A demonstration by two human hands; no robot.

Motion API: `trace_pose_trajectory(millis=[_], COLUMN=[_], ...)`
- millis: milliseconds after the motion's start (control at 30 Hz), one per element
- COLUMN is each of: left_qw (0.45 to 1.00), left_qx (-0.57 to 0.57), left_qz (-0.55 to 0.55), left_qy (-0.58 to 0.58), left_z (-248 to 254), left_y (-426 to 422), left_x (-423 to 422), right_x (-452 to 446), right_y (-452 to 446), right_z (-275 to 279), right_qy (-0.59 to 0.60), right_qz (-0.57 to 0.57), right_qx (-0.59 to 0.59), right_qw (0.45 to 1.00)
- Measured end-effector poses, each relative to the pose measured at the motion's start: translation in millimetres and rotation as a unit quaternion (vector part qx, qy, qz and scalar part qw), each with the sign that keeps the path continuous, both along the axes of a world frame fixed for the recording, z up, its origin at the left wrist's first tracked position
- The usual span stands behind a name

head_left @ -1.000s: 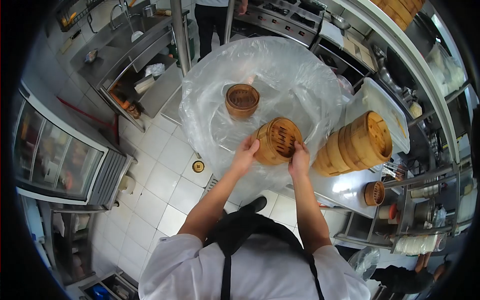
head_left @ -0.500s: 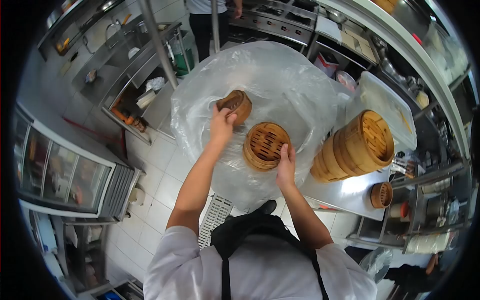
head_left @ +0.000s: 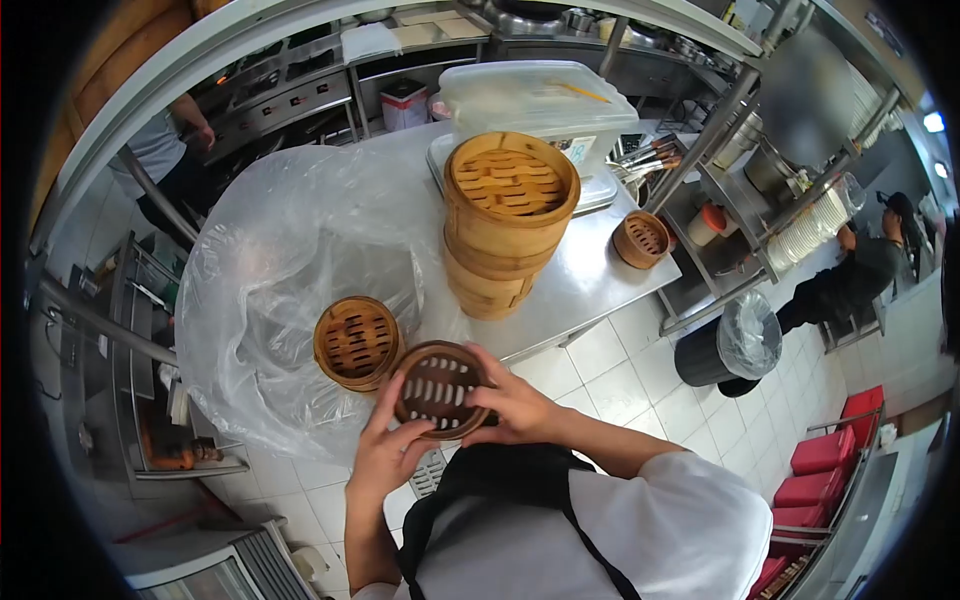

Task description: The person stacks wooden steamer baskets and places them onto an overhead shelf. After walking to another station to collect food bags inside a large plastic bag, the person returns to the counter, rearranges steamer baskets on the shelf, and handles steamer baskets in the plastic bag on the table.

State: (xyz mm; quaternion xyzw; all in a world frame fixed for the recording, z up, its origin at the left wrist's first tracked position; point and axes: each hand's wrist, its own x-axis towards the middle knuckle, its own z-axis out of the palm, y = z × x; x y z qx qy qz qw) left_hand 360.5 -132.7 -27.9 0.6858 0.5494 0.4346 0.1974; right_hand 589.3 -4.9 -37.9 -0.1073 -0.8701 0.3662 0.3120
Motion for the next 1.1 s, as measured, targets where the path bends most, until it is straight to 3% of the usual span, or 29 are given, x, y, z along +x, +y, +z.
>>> trace_pose_trajectory(millis=[100,200,233,300,367,400,467,533,633,733,833,933,1000,1033,1100], left_qw=[0.997,0.998,0.994,0.995,0.988,0.986,0.982,0.978,0.977,0.986,0.993,0.997,0.994,0.995,0.99], left_qx=[0.017,0.022,-0.042,-0.053,-0.022,-0.025,-0.043,-0.072,-0.118,-0.123,-0.098,-0.066,-0.073,-0.056,-0.05], left_qz=[0.006,-0.027,-0.05,-0.076,-0.135,-0.162,-0.186,-0.195,-0.177,-0.114,-0.06,-0.011,0.011,0.046,0.1], left_qy=[-0.075,-0.056,-0.086,-0.033,-0.066,-0.026,-0.005,0.009,0.009,0.007,-0.002,-0.037,-0.083,-0.07,-0.089], left_z=[-12,-12,-20,-42,-59,-59,-57,-65,-68,-68,-63,-53,-49,-55,-71], left_y=[10,20,22,30,33,36,37,50,73,101,136,173,188,195,200], left_x=[25,34,39,57,82,94,115,128,151,184,217,239,250,253,257], right_x=[41,88,107,128,146,150,156,160,180,230,284,324,321,311,313], right_y=[-19,-12,-7,14,44,63,92,118,139,180,234,269,274,268,258], right_z=[-25,-47,-54,-53,-60,-70,-100,-123,-123,-117,-113,-111,-105,-93,-82], right_qy=[-0.008,-0.013,-0.025,-0.034,-0.026,-0.007,0.015,-0.013,-0.02,0.033,-0.12,-0.247,-0.12,-0.056,0.059], right_qz=[-0.17,-0.357,-0.424,-0.482,-0.483,-0.48,-0.496,-0.503,-0.43,-0.499,-0.598,-0.44,-0.374,-0.394,-0.399], right_qx=[0.013,-0.024,-0.019,-0.014,0.039,0.067,0.019,0.052,-0.014,0.046,0.218,0.211,0.201,0.059,-0.191], right_qw=[0.985,0.934,0.905,0.875,0.874,0.875,0.868,0.863,0.902,0.865,0.762,0.837,0.897,0.915,0.895])
